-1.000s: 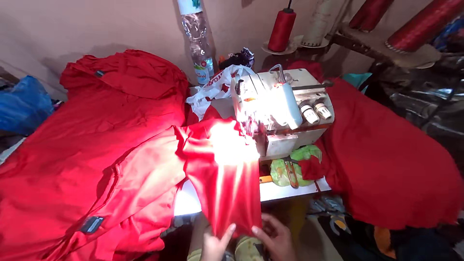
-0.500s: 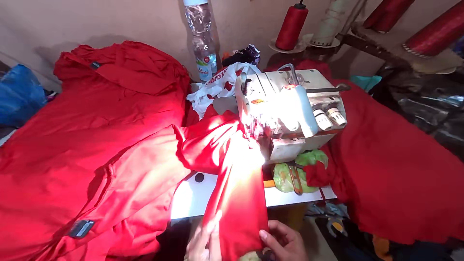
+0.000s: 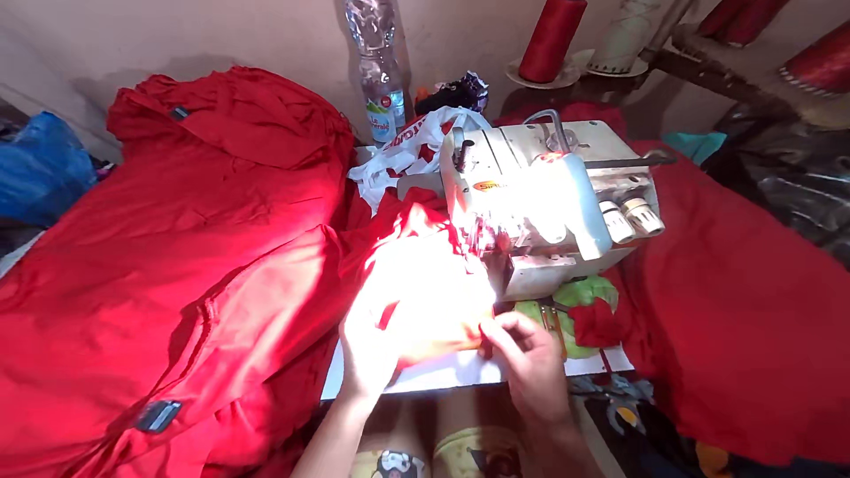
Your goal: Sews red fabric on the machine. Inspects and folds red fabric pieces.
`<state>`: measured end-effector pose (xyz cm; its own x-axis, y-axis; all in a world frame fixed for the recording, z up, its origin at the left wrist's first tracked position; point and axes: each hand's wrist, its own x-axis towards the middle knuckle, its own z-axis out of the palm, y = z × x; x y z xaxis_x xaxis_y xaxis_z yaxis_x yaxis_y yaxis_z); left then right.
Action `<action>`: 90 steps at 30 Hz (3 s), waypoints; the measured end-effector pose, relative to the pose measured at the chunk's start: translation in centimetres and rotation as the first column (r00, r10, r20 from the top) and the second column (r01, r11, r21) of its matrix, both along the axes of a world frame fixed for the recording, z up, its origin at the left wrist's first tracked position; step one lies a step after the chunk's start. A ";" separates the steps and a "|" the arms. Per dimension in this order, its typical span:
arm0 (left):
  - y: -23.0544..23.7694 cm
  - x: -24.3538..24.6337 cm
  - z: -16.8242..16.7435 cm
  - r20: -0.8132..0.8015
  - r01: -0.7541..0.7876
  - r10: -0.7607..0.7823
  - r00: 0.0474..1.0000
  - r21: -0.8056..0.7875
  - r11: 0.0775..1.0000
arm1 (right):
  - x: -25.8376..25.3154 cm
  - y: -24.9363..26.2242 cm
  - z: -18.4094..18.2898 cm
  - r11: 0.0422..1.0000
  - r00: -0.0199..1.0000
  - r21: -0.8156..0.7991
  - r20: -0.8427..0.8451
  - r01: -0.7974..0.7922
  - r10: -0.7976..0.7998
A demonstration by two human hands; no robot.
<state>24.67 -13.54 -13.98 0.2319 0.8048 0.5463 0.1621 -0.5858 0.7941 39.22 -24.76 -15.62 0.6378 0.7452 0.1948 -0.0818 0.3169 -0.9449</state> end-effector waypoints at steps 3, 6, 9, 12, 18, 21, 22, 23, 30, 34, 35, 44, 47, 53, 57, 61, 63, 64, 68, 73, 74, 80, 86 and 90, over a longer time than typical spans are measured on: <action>2.5 0.9 1.6 -0.103 -0.016 0.007 0.995 -0.087 0.996 | 1.1 2.7 0.3 0.993 0.987 0.039 0.113 0.108 -0.112; 4.8 1.9 2.2 -0.110 -0.017 -0.013 0.994 -0.264 0.964 | 1.8 4.4 0.2 0.984 0.967 0.063 0.188 0.165 -0.174; 6.9 2.4 2.0 -0.118 -0.002 -0.048 0.992 -0.394 0.919 | 1.8 4.6 0.2 0.982 0.962 0.034 0.198 0.187 -0.190; 7.9 2.8 1.2 -0.111 -0.033 -0.008 0.994 -0.363 0.931 | 1.5 4.0 0.2 0.978 0.959 0.024 0.194 0.207 -0.208; 3.3 -0.7 -1.7 0.097 -0.218 0.231 0.968 -0.134 0.967 | -0.8 1.5 1.0 0.990 0.968 -0.043 0.221 0.134 -0.122; -2.6 -2.6 -3.4 0.180 -0.257 0.253 0.951 -0.003 0.966 | -2.3 1.8 0.6 0.997 0.957 -0.076 0.291 0.017 0.005; -5.1 -2.8 -3.9 0.181 -0.246 0.246 0.952 -0.021 0.969 | -2.8 2.1 0.3 0.997 0.949 -0.080 0.312 -0.012 0.037; -7.5 -2.8 -4.5 0.177 -0.233 0.240 0.954 -0.062 0.971 | -3.3 2.1 0.1 0.997 0.941 -0.073 0.333 -0.030 0.053; -14.1 -2.8 -7.8 0.302 0.076 -0.006 0.953 -0.222 0.972 | 0.5 0.7 -1.5 0.941 0.853 -0.136 0.477 0.309 -0.211; -12.0 -2.9 -6.0 0.201 0.022 -0.042 0.979 0.100 0.995 | 1.7 0.5 -0.7 0.907 0.824 -0.085 0.459 0.413 -0.332; -11.1 -2.6 -4.8 0.159 0.006 -0.040 0.986 0.210 0.978 | 0.6 0.1 -0.4 0.926 0.827 -0.007 0.453 0.378 -0.335; -0.6 -4.1 4.5 -0.231 0.426 -0.361 0.904 0.397 0.813 | 0.0 -6.5 4.0 0.901 0.827 0.247 0.365 0.358 -0.428; 4.9 -6.6 8.5 -0.298 0.297 -0.178 0.938 0.424 0.856 | 1.3 -4.6 3.8 0.942 0.869 0.218 0.377 0.254 -0.321; 4.7 -5.9 9.4 -0.212 -0.007 0.108 0.971 0.426 0.905 | -3.7 -0.2 3.1 0.925 0.953 0.255 -0.040 -0.280 0.300; -4.2 -6.8 4.5 -0.087 0.155 -0.150 0.985 0.050 0.987 | -4.5 0.3 2.8 0.906 0.913 0.237 -0.129 -0.351 0.387; -7.3 -5.8 0.7 -0.093 0.086 -0.084 0.992 0.024 0.996 | -5.3 0.4 2.8 0.906 0.913 0.203 -0.098 -0.371 0.396; -7.4 -5.4 0.5 -0.102 0.043 -0.041 0.994 0.017 0.999 | -5.7 0.3 2.7 0.902 0.912 0.199 -0.067 -0.385 0.404; -7.3 -5.4 0.6 -0.088 0.046 -0.045 0.995 0.004 0.999 | -5.8 0.3 2.6 0.897 0.911 0.209 -0.051 -0.390 0.409; -6.3 -6.5 1.4 -0.015 0.183 -0.185 0.983 -0.092 0.979 | -5.5 0.2 2.8 0.896 0.932 0.260 0.066 -0.361 0.356; -5.1 -8.3 1.7 -0.196 -0.202 0.287 0.938 0.363 0.909 | -4.0 0.0 2.2 0.968 0.753 0.246 0.647 -0.057 -0.120; -4.9 -8.7 1.8 -0.199 -0.274 0.392 0.898 0.443 0.853 | -3.7 0.0 1.9 0.967 0.624 0.254 0.750 0.032 -0.218; -6.1 -8.1 1.6 0.488 0.268 -0.048 0.872 -0.393 0.879 | -4.1 -0.1 3.3 0.947 0.947 0.033 0.046 -0.321 0.319; -3.5 -8.6 -1.0 0.420 0.341 -0.187 0.888 -0.328 0.881 | -3.5 2.2 2.0 0.765 0.660 -0.046 -0.542 -0.642 0.521; -2.2 -8.8 -3.8 -0.378 -0.142 0.217 0.900 0.217 0.966 | -2.9 0.5 -0.1 0.819 0.853 -0.255 -0.041 -0.513 0.521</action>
